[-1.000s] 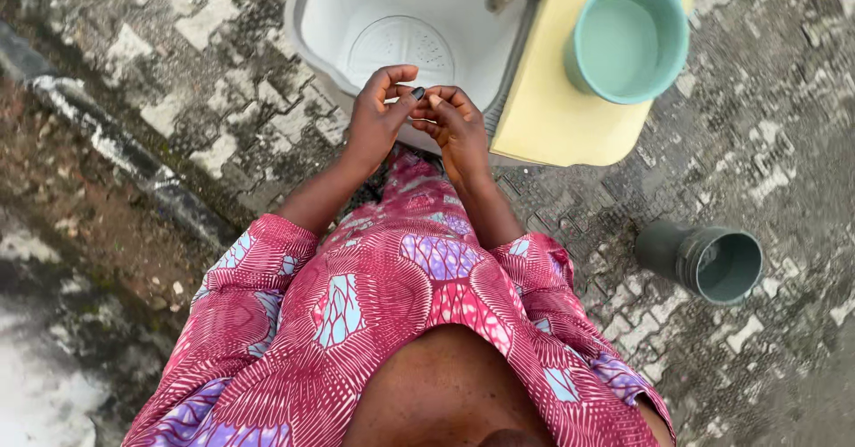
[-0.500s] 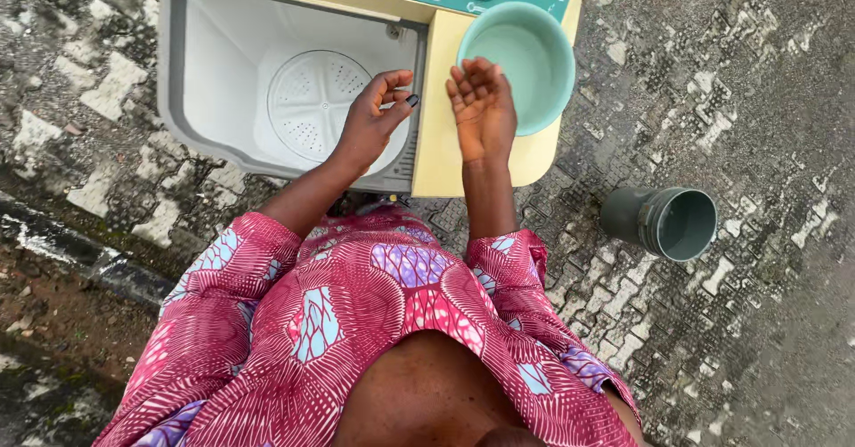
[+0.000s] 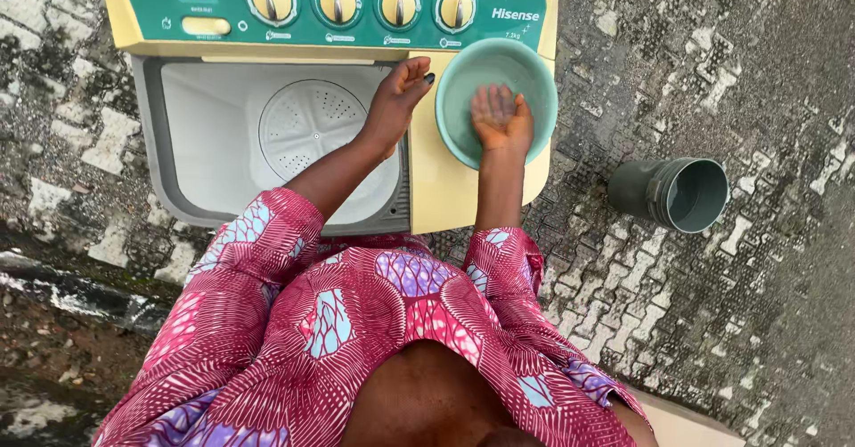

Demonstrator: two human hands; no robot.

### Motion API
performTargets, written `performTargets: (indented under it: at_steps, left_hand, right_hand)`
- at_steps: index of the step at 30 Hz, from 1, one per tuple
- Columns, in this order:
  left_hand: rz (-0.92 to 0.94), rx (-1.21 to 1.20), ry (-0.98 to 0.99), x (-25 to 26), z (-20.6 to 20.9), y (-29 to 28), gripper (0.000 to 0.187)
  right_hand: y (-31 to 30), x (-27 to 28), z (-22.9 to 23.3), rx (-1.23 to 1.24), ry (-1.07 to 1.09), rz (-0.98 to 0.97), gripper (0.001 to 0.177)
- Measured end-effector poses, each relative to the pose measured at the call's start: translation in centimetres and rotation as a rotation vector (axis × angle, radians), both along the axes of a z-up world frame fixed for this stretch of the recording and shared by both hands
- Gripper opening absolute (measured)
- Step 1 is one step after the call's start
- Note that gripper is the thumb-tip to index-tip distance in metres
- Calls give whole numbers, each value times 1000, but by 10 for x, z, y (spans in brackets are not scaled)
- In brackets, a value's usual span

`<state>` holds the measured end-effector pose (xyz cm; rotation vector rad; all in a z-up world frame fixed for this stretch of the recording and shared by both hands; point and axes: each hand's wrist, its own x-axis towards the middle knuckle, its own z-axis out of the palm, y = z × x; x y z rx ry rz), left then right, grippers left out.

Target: The person wipes the rim and interior of a washing machine by hand with a bowl of water, repeatedly dipping their hands to clean different surfaces.

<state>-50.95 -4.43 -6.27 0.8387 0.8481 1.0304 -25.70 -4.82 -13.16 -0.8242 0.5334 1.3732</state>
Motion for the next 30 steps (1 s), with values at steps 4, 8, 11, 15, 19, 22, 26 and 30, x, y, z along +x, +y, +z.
performTargets:
  at_steps: [4, 8, 11, 15, 19, 22, 26, 30]
  left_hand:
    - [14, -59, -95, 27, -25, 66, 42]
    - [-76, -100, -145, 55, -30, 138, 37]
    - [-82, -82, -36, 68, -30, 159, 37]
    - [-124, -90, -101, 52, -30, 145, 41]
    - [-93, -81, -19, 24, -12, 108, 47]
    - [-87, -86, -25, 14, 5, 90, 48]
    - [-82, -133, -17, 5, 17, 81, 45]
    - [20, -201, -276, -19, 16, 77, 40]
  right_hand:
    - [52, -12, 66, 500, 101, 285, 25]
    - [87, -41, 141, 603, -127, 448, 32]
    - [69, -38, 151, 583, -171, 318, 33]
    - [15, -15, 118, 375, -266, 142, 33]
    - [-13, -9, 70, 44, -317, 116, 35]
    - [-3, -18, 52, 38, -200, 144, 32]
    - [27, -57, 83, 456, -16, 334, 18]
    - [49, -124, 159, 668, -119, 604, 38]
